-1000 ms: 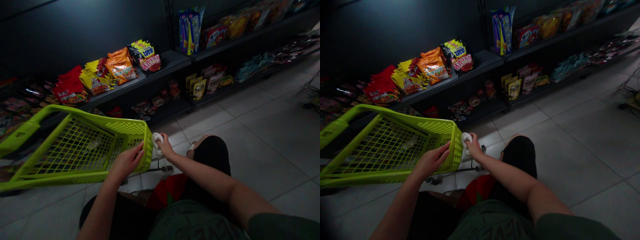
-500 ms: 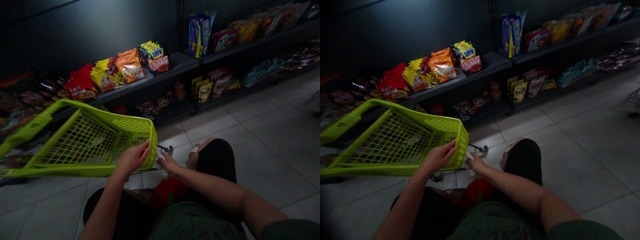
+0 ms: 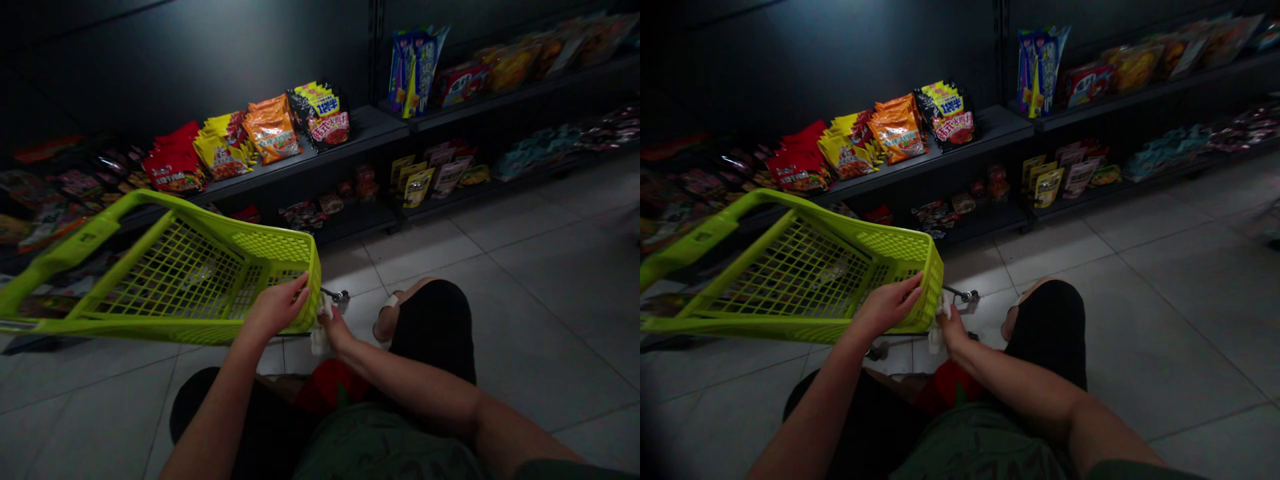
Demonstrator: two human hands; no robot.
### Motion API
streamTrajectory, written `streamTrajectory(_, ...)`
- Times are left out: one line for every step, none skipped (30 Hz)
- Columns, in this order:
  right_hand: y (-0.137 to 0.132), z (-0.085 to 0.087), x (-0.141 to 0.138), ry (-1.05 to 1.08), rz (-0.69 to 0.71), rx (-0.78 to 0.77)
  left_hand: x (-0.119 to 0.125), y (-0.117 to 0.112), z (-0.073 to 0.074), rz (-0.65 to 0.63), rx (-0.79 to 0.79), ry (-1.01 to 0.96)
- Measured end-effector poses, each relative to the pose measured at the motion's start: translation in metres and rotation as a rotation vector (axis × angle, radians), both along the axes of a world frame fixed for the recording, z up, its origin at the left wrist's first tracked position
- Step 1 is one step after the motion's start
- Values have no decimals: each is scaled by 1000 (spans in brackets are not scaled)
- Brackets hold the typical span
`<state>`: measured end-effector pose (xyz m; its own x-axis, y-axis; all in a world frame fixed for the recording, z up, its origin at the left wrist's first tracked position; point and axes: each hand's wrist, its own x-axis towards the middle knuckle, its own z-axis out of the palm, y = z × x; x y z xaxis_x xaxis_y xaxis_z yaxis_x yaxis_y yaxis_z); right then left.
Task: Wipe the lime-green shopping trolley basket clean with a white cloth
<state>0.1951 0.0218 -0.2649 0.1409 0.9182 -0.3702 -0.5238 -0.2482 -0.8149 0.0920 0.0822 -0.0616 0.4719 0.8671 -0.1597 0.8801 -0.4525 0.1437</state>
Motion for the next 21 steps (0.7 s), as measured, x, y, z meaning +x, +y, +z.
streamTrajectory(-13,3,-6,77,5,-59,0,0,0,4,5,6)
streamTrajectory(-23,10,-10,156,-3,-116,0,0,-1,6,4,7)
streamTrajectory(-28,20,-14,228,-12,-151,0,1,-1,7,-1,0)
streamTrajectory(-31,32,-17,287,-20,-161,0,1,-1,7,-10,-13)
streamTrajectory(-31,46,-19,338,-27,-158,0,1,-2,10,-19,-29)
streamTrajectory(-30,60,-21,380,-28,-148,0,2,-2,17,-30,-46)
streamTrajectory(-29,74,-22,413,-26,-131,0,2,-3,26,-42,-63)
streamTrajectory(-28,86,-23,436,-25,-112,-1,3,-4,35,-53,-78)
streamTrajectory(-28,95,-23,449,-27,-94,-1,4,-4,44,-62,-89)
streamTrajectory(-29,100,-23,450,-33,-79,-1,5,-5,50,-68,-97)
streamTrajectory(-30,101,-23,433,-45,-63,-1,5,-6,52,-69,-103)
streamTrajectory(-33,98,-22,398,-56,-50,-2,6,-6,50,-67,-106)
streamTrajectory(-35,92,-21,354,-62,-41,-2,6,-6,48,-61,-105)
streamTrajectory(-37,83,-19,315,-54,-44,-2,6,-6,46,-55,-102)
streamTrajectory(-38,74,-17,294,-32,-66,-2,6,-6,44,-52,-98)
streamTrajectory(-38,65,-16,292,0,-108,-2,5,-5,43,-54,-92)
streamTrajectory(-37,58,-15,307,32,-161,-2,4,-5,44,-60,-86)
streamTrajectory(-36,53,-14,330,55,-212,-2,2,-4,45,-65,-82)
streamTrajectory(-35,51,-13,343,59,-245,-1,1,-3,44,-69,-81)
streamTrajectory(-33,52,-12,340,45,-252,-1,-1,-3,40,-71,-83)
streamTrajectory(-31,55,-11,324,17,-236,0,-2,-3,37,-69,-86)
